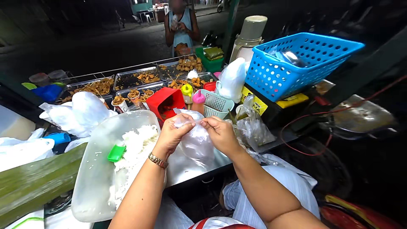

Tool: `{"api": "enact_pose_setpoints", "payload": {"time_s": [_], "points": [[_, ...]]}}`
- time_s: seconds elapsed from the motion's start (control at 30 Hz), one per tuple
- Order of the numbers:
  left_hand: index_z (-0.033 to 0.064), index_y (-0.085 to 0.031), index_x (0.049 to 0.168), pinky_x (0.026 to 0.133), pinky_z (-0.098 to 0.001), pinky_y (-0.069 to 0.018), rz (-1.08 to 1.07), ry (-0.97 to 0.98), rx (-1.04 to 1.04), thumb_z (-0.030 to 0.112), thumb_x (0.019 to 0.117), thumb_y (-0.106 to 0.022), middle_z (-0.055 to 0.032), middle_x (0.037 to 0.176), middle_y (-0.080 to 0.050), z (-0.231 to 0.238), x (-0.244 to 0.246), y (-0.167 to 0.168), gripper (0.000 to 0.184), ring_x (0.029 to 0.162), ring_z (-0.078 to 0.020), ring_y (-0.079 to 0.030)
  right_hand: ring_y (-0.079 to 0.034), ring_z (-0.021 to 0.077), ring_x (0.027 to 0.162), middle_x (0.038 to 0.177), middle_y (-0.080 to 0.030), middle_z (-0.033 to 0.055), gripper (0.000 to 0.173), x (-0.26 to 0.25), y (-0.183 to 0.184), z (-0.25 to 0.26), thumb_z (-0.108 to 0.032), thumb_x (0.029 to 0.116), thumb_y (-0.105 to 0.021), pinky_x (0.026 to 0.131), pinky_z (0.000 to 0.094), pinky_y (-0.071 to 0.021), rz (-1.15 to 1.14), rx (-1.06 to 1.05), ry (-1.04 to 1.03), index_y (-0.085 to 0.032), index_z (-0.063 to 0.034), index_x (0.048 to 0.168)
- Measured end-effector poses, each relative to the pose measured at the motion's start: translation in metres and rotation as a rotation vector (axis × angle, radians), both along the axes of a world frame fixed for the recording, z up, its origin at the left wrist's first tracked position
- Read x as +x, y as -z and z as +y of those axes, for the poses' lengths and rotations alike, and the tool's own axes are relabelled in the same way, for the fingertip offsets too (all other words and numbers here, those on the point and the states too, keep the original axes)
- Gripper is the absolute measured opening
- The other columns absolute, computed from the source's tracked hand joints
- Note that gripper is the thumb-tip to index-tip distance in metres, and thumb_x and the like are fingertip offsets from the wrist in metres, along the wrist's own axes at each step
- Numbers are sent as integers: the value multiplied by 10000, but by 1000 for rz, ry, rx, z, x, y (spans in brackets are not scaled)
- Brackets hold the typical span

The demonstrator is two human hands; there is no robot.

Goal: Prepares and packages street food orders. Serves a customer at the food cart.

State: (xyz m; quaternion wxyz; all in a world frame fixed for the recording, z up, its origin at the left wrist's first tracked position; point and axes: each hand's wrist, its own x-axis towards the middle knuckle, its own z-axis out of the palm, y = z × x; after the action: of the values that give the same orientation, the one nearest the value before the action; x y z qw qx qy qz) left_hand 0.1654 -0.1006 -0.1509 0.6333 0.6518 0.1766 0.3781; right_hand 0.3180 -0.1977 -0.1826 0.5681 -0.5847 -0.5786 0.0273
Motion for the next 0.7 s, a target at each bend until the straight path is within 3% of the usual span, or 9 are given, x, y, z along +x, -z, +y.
{"api": "enact_pose_setpoints", "payload": {"time_s": [0.17, 0.33, 0.43, 0.5, 0.53, 0.57, 0.63, 0.67, 0.7], "points": [[58, -654, 1019, 731, -259, -605, 87, 89, -109, -95, 867, -689, -13, 852, -717, -7, -2, -8, 218, 755, -80, -693, -656, 32, 874, 951, -710, 31, 225, 6, 2, 2, -136, 1041, -556, 811, 233, -551, 219, 24, -20, -755, -31, 1043], [179, -726, 728, 715, -182, -562, 64, 303, -71, 86, 879, -702, 100, 822, -709, -6, -6, -4, 179, 759, 19, -653, -684, 25, 774, 841, -717, -53, 339, 8, -17, -7, -86, 1096, -370, 767, 232, -598, 952, 73, -402, -679, -132, 965], [171, -762, 728, 718, -183, -572, -80, 274, -107, 188, 834, -777, 53, 905, -744, -5, -5, 0, 108, 798, -3, -676, -524, -15, 520, 597, -551, -96, 351, 12, -18, -10, -168, 1096, -368, 544, 163, -487, 1132, 37, -640, -683, -178, 941], [163, -737, 752, 648, -182, -571, -109, 187, -158, 67, 803, -743, 29, 767, -734, -6, -8, -4, 108, 687, -10, -674, -474, -24, 518, 625, -535, -107, 227, 17, -17, -8, -135, 1046, -469, 530, 156, -428, 1001, 43, -728, -681, -209, 1078], [174, -694, 760, 615, -179, -559, -114, 146, -169, 25, 792, -721, 35, 712, -703, -6, -10, -7, 154, 640, -8, -651, -549, -29, 590, 749, -644, -93, 259, 21, -16, -7, -95, 983, -517, 583, 152, -488, 885, 40, -714, -676, -227, 1138], [188, -671, 806, 598, -172, -550, -121, 120, -158, 16, 811, -705, 47, 699, -683, -4, -12, -10, 175, 620, -4, -634, -607, -33, 675, 834, -697, -93, 302, 27, -16, -6, -47, 906, -543, 653, 161, -532, 759, 51, -674, -695, -216, 1105], [199, -688, 995, 578, -150, -535, -108, 90, -59, 90, 903, -678, 77, 744, -667, 4, -18, -13, 143, 620, 13, -614, -589, -11, 798, 839, -649, -79, 245, 36, -20, -3, 7, 845, -533, 735, 177, -509, 443, 40, -479, -737, -127, 853], [156, -702, 1067, 598, -157, -541, -72, 43, 22, 97, 941, -623, 66, 790, -671, 8, -19, -14, 160, 650, 5, -618, -565, 20, 830, 850, -614, -43, 257, 38, -25, -2, 23, 867, -522, 745, 195, -486, 277, -13, -341, -749, -85, 816], [115, -726, 1037, 639, -167, -543, 16, -37, 155, 105, 975, -572, 55, 851, -696, 12, -18, -12, 167, 706, 4, -630, -560, 67, 850, 889, -605, 8, 269, 38, -29, 1, 17, 914, -521, 745, 238, -478, 142, -85, -224, -776, -59, 881]]}}
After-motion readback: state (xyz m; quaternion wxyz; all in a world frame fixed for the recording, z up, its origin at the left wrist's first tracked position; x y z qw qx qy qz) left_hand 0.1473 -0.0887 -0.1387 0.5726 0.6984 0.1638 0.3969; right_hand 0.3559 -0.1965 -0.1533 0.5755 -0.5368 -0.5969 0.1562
